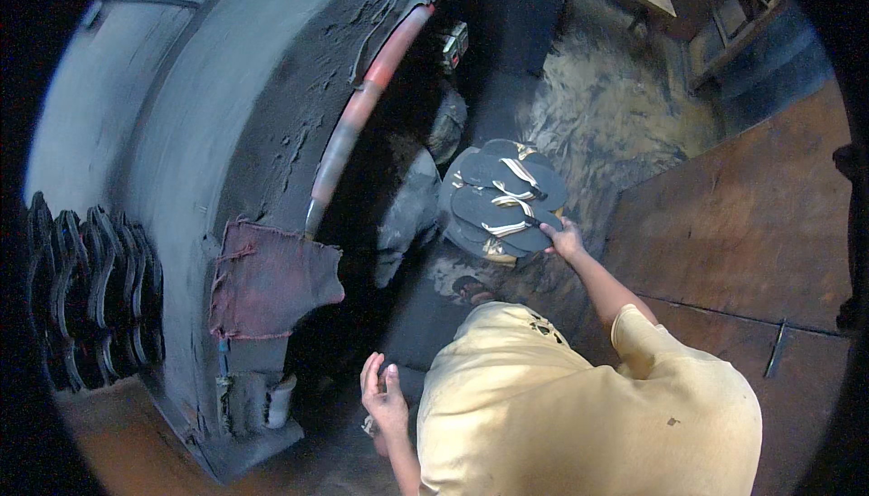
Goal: The person repeatedly assembles flip-flops by hand, pressing the strap into the sole and stacking completed pairs on a nearby surface. The person handles multiple flip-flops one at a time, occasionally using a red tool to assist with strap placement.
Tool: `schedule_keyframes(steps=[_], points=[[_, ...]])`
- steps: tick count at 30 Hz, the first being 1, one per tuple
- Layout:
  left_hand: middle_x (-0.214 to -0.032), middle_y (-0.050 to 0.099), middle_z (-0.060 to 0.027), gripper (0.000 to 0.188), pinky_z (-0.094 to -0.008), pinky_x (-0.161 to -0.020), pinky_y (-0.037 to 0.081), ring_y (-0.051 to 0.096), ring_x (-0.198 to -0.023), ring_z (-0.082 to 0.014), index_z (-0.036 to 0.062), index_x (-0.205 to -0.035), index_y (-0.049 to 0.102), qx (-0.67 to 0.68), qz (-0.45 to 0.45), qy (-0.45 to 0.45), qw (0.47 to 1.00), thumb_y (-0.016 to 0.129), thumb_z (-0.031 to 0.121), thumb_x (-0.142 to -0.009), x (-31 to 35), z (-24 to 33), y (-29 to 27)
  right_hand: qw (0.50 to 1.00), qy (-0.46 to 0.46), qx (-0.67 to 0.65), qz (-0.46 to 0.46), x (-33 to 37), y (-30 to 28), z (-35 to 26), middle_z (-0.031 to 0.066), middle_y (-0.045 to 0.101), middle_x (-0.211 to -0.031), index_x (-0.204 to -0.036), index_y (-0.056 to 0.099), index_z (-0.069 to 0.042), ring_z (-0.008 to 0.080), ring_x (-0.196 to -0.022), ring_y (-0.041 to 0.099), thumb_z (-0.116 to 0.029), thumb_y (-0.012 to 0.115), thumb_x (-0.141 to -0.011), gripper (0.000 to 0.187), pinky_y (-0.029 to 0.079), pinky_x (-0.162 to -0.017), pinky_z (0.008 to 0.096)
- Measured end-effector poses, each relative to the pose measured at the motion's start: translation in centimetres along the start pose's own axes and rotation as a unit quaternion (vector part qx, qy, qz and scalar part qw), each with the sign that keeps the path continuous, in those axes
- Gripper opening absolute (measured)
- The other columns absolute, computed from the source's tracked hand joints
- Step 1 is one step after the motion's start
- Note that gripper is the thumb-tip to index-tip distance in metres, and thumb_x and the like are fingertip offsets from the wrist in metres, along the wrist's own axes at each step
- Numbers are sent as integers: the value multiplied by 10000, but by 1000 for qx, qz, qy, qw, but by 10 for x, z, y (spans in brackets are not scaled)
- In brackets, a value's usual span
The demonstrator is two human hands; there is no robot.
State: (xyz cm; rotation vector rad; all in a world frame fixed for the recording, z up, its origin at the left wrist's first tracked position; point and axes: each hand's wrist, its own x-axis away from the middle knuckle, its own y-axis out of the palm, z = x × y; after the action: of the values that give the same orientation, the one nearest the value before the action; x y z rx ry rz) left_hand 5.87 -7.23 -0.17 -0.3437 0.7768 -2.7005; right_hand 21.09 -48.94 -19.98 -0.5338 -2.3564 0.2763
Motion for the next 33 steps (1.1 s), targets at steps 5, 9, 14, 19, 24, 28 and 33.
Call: schedule_keyframes(steps=[5, 9, 14, 19, 24, 28, 33], points=[[-1307, 580, -154, 308, -337, -961, 499, 591, -1154, -234, -47, -1194, 627, -15, 5, 33, 999, 664, 117, -935, -3, 12, -5, 991, -10, -79, -111, -20, -5, 12, 166, 642, -1088, -1267, 549, 35, 255, -791, 695, -346, 825, -794, 667, 627, -526, 332], [-1305, 586, -140, 280, -322, -959, 493, 593, -1147, -219, -39, -1193, 631, -11, 30, 35, 999, 647, 80, -939, -10, 18, -12, 997, -19, 68, -41, -37, -14, 3, 105, 667, -1003, -1128, 629, -5, 178, -758, 678, -336, 782, -845, 461, 585, -513, 280], [-1277, 605, -136, 273, -320, -958, 491, 599, -1138, -217, -32, -1187, 639, 18, 15, 20, 1000, 647, 87, -942, -9, 21, -13, 999, -25, -39, -2, -66, -25, -27, 46, 678, -906, -1030, 680, -35, 101, -696, 644, -296, 705, -920, 284, 542, -518, 227], [-1218, 637, -132, 263, -320, -954, 489, 611, -1113, -211, -28, -1166, 657, 26, 33, 10, 999, 662, 100, -936, -2, 21, -9, 992, -47, -118, 24, -88, -23, -8, 41, 673, -913, -1078, 676, -14, 106, -717, 647, -240, 678, -940, 265, 561, -541, 221], [-1125, 686, -149, 229, -350, -952, 495, 646, -1054, -251, -14, -1088, 693, 1, 38, 54, 998, 689, 127, -907, -4, 25, -9, 994, -98, -57, -7, -104, -28, 20, 118, 626, -979, -1086, 617, -20, 226, -713, 660, -216, 741, -878, 311, 603, -586, 369], [-1137, 688, -137, 249, -325, -858, 541, 684, -959, -223, 24, -1116, 691, -21, 64, 66, 996, 703, 161, -908, -21, 51, -24, 990, -52, -130, 1, -114, -39, 36, 88, 573, -708, -976, 604, -66, 187, -554, 584, -226, 701, -910, 198, 521, -471, 322], [-1103, 689, -157, 241, -328, -833, 555, 689, -953, -244, 3, -1096, 685, -14, 106, 172, 979, 709, 143, -902, -65, 108, -78, 975, -30, -210, 68, -147, -35, 57, 21, 520, -642, -794, 446, -126, 166, -462, 514, -204, 740, -892, 320, 486, -419, 301]])
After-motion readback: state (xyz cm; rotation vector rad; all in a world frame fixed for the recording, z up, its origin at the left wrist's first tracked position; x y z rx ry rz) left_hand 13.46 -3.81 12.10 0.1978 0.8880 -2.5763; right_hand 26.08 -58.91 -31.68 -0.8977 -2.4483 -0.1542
